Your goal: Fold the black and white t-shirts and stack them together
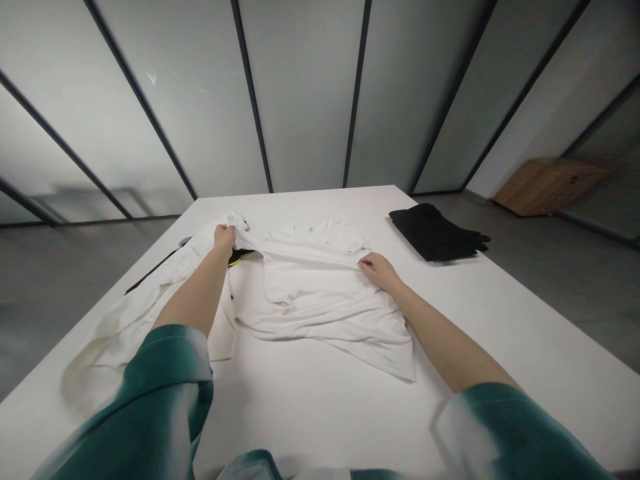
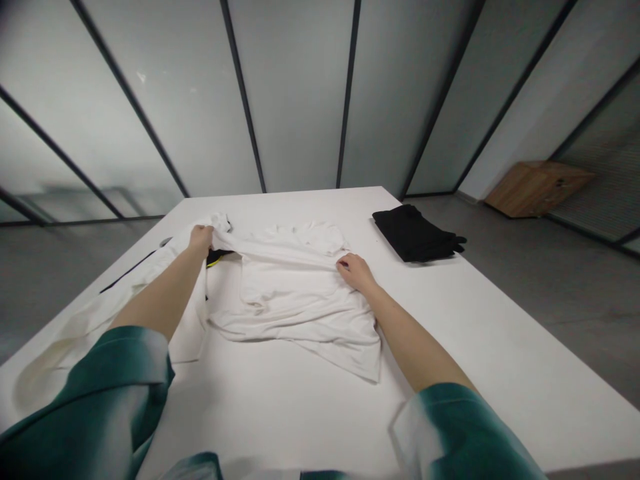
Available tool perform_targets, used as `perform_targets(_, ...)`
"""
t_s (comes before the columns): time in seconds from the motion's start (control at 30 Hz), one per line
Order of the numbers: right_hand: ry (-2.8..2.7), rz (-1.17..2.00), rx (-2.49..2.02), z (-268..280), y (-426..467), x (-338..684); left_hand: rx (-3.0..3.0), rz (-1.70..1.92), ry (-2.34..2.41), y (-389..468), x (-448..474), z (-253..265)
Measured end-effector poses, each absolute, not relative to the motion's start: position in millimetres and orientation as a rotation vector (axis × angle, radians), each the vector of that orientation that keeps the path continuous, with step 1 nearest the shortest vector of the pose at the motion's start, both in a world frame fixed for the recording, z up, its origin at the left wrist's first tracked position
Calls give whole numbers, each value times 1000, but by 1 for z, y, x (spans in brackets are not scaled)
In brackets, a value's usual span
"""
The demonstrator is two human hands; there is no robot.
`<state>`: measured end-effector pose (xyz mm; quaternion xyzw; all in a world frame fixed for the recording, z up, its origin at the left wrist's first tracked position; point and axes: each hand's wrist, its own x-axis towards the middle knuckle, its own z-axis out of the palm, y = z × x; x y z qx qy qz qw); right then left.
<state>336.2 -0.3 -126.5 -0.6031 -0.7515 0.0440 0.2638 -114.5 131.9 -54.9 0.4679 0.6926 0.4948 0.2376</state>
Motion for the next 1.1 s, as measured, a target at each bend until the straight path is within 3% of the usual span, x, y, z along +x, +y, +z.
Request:
perform_targets(0.17,-2037,119,-1633,-126,0,336,1612,1210,2048,129,-80,-47)
perform_targets(0.43,-2052,112,-1631,-126,-1,336,1631,1025,1329,125,-19,-31)
perform_targets(0.53,-2043,114,-1629,-127,-1,335,1743,997,1533,118,-21,-40)
perform_targets(0.8,-2070,103,-1613,-128,1,336,2373,397,1876,64,-26,-87)
perform_targets(1.1,-2087,94,-1627,-128,2,335,2433,178,2118,41,-45,-78)
